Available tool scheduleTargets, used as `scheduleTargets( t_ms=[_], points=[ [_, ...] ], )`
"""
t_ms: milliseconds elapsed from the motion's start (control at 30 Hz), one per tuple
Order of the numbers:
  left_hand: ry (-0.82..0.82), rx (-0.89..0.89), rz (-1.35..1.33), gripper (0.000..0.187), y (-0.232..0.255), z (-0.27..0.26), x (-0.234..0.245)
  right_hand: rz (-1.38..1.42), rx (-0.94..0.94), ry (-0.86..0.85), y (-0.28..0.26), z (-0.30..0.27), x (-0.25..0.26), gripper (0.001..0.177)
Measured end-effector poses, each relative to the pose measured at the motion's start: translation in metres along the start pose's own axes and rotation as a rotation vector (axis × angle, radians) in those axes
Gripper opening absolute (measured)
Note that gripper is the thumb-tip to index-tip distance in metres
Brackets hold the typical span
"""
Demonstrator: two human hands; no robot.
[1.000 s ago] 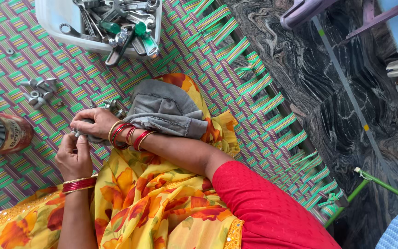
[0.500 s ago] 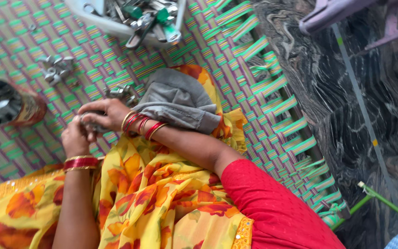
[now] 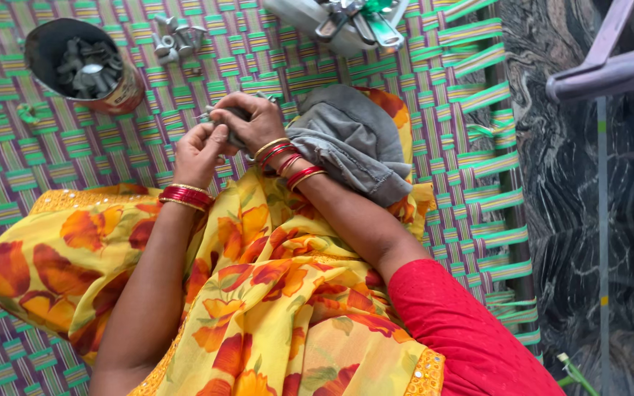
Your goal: The person sits on a woven mat and assembles metal snap fasteners by hand. They pick up the metal components, align them, and press them together to form a fastener, repeating this process for multiple units.
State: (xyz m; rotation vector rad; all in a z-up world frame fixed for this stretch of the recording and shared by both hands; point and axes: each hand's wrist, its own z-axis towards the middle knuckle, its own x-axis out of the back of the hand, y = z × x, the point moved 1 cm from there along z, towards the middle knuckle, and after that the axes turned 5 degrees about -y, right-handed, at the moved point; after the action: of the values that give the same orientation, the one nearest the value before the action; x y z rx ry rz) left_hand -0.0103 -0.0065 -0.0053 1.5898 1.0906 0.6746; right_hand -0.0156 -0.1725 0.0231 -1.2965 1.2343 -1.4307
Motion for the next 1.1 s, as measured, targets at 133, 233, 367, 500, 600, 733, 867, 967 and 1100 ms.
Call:
scheduleTargets(
  t_ms=[133, 233, 367, 500, 600, 733, 867, 967, 1100],
  points=[
    [0.016, 0.03, 0.009, 0.02, -0.005, 0.001, 0.002, -0.064, -0.001, -0.087, 0.008, 0.005, -0.002, 0.018],
    [0.056, 0.075, 0.011, 0.021, -0.014, -0.001, 0.004, -0.17, -0.074, -0.186, 0.014, 0.006, -0.006, 0.023],
    [0.032, 0.169, -0.021, 0.021, -0.027, -0.001, 0.008, -0.474, -0.159, -0.203, 0.012, 0.004, -0.006, 0.026],
    [-0.075, 0.274, -0.126, 0.023, -0.026, 0.004, 0.012, -0.594, -0.019, -0.123, 0.003, 0.006, -0.001, 0.036],
    [-0.135, 0.31, -0.146, 0.021, -0.01, 0.003, 0.017, -0.38, -0.02, -0.098, 0.005, 0.008, 0.005, 0.036],
    [0.028, 0.095, -0.063, 0.018, 0.027, -0.012, 0.026, 0.308, 0.011, -0.118, 0.007, 0.023, 0.02, 0.025],
    [0.27, -0.27, 0.086, 0.019, 0.077, -0.028, 0.045, 0.521, -0.023, -0.345, -0.003, 0.017, 0.072, 0.023],
    [0.453, -0.371, 0.299, 0.019, 0.123, -0.028, 0.066, 0.439, 0.027, -0.721, -0.028, -0.005, 0.131, 0.028],
    [0.682, -0.522, 0.78, 0.011, 0.155, -0.032, 0.063, 0.413, 0.216, -1.241, -0.06, -0.031, 0.15, 0.033]
  ],
)
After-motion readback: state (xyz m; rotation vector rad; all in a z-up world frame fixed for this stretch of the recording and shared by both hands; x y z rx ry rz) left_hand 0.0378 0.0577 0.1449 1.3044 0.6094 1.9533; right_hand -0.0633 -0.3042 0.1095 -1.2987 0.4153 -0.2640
